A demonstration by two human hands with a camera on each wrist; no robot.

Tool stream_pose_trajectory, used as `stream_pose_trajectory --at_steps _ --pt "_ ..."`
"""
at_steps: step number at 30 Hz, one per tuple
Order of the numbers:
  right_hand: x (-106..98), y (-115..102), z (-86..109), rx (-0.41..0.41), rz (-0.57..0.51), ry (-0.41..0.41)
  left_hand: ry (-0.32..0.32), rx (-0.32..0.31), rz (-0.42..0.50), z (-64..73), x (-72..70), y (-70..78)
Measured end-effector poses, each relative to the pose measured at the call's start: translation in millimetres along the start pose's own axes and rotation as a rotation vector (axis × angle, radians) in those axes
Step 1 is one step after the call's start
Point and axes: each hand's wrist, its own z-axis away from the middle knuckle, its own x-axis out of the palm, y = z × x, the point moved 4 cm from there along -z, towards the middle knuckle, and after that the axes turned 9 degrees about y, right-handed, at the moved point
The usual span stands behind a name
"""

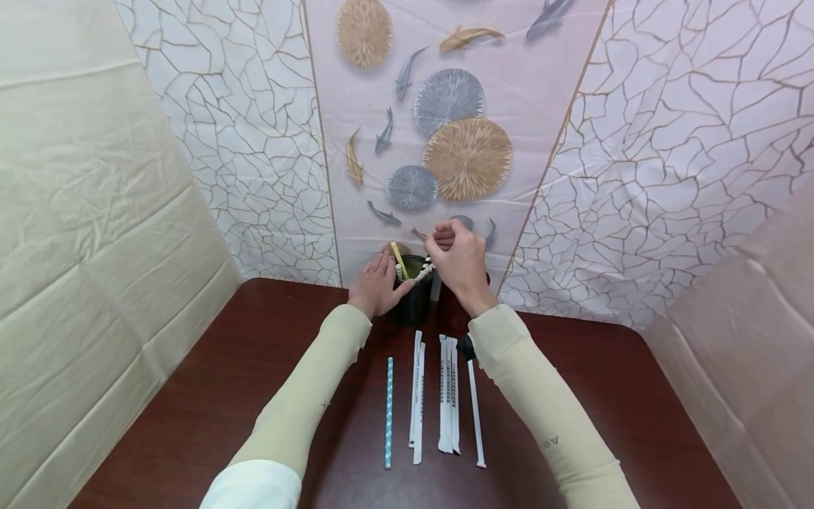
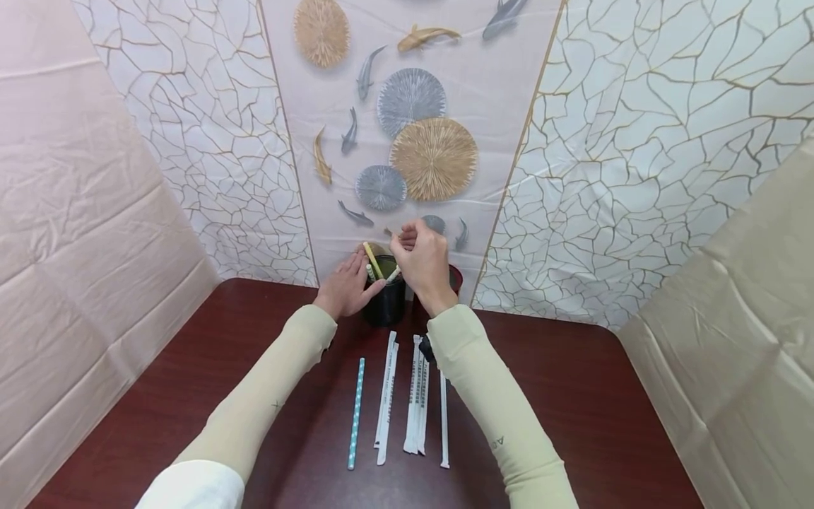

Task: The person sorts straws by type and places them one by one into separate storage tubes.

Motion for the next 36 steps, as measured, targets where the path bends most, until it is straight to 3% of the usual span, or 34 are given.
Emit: stream_pose_trajectory --at_steps 9,15,25,36 --pt "-16 -15 -2.5 -0.052 0.047 -0.065 -0.011 -0.002 0.023 0.5 0.4 -0.4" --pt "-26 -36 -1.6 -0.082 0.129 -0.186 -0.012 -0.008 0.032 1.5 -1.2 -0.6" --pt "-33 -58 8.8 -0.032 0.275 -0.387 -0.002 0.004 0.025 1.9 -1.4 0.4" --pt "-22 -53 29.9 0.004 0.352 -0.557 0.009 -0.007 0.03 4.0 -2.4 1.7"
